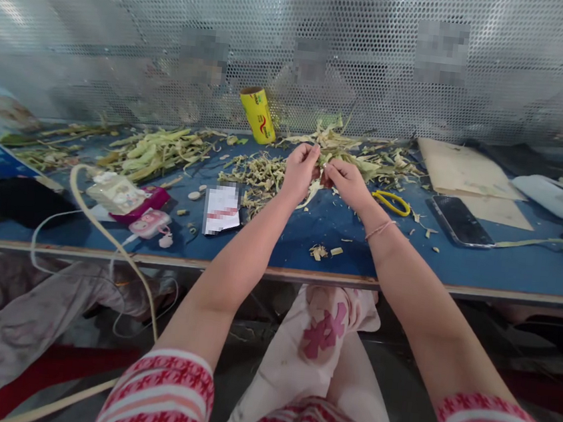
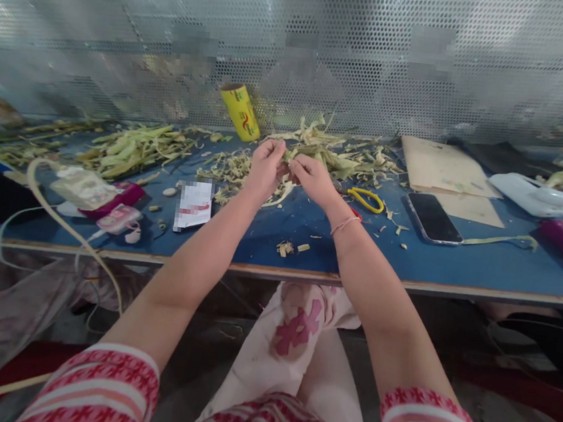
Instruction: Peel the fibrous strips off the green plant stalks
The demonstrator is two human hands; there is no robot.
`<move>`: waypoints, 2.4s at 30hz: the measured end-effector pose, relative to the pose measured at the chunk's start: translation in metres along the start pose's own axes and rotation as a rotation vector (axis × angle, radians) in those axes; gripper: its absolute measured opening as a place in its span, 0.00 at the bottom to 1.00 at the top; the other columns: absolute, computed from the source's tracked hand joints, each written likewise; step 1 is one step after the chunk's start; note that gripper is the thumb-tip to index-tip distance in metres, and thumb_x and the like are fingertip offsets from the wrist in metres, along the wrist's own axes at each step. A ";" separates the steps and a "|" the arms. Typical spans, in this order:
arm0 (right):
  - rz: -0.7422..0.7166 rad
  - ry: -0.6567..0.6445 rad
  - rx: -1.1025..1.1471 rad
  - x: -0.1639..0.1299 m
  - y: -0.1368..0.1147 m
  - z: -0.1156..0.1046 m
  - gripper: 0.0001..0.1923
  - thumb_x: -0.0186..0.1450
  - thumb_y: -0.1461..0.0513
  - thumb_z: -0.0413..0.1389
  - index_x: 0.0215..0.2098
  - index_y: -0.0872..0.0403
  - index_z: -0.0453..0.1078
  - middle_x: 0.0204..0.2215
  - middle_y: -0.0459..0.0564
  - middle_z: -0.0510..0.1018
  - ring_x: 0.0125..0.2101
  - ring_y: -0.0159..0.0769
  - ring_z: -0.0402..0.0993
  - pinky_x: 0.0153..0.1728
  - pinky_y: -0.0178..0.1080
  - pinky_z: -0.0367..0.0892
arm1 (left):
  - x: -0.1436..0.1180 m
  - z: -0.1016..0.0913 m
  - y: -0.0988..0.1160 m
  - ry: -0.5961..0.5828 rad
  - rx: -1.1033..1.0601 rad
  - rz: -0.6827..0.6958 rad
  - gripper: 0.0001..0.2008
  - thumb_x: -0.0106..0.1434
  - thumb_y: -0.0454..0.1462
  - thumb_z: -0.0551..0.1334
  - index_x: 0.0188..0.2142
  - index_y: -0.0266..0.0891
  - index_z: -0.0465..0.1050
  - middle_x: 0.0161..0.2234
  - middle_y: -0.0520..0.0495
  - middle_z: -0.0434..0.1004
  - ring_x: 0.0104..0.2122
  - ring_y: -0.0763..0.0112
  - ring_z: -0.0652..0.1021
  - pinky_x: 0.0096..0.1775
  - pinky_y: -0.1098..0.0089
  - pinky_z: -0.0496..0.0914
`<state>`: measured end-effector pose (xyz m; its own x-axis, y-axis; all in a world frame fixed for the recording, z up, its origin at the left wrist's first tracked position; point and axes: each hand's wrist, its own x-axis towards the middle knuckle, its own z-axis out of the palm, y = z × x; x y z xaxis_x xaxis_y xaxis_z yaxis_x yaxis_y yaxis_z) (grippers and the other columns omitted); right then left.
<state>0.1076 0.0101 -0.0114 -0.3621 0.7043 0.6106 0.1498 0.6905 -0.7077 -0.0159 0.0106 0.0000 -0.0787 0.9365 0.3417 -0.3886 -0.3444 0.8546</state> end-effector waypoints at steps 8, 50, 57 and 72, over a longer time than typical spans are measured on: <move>0.014 0.048 -0.028 0.002 0.001 0.004 0.26 0.66 0.44 0.50 0.21 0.53 0.61 0.18 0.43 0.66 0.21 0.27 0.62 0.26 0.35 0.60 | -0.006 0.008 -0.005 0.065 -0.144 -0.094 0.23 0.60 0.50 0.64 0.21 0.39 0.57 0.12 0.61 0.48 0.12 0.83 0.56 0.16 0.77 0.53; 0.058 0.205 0.069 0.005 0.004 -0.009 0.27 0.62 0.40 0.52 0.21 0.52 0.60 0.17 0.41 0.59 0.21 0.28 0.55 0.24 0.35 0.54 | -0.010 -0.003 0.002 -0.264 0.329 0.279 0.20 0.49 0.38 0.72 0.41 0.44 0.71 0.36 0.49 0.75 0.36 0.72 0.76 0.38 0.71 0.71; -0.001 0.234 -0.080 0.005 0.000 -0.010 0.22 0.66 0.48 0.52 0.21 0.52 0.58 0.19 0.42 0.58 0.24 0.29 0.55 0.29 0.36 0.54 | -0.010 0.000 0.004 -0.178 0.396 0.276 0.08 0.49 0.28 0.65 0.30 0.39 0.73 0.29 0.51 0.75 0.30 0.75 0.73 0.33 0.74 0.68; -0.015 0.330 -0.190 0.004 -0.007 -0.008 0.22 0.67 0.51 0.52 0.20 0.51 0.54 0.18 0.43 0.57 0.24 0.31 0.55 0.29 0.37 0.54 | -0.009 0.008 -0.004 -0.057 0.346 0.259 0.07 0.49 0.28 0.65 0.28 0.38 0.71 0.28 0.52 0.76 0.31 0.76 0.75 0.37 0.73 0.69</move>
<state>0.1129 0.0100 -0.0012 -0.0548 0.6875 0.7241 0.3261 0.6978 -0.6378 -0.0065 0.0024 -0.0032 -0.0783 0.8143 0.5752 -0.0318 -0.5787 0.8149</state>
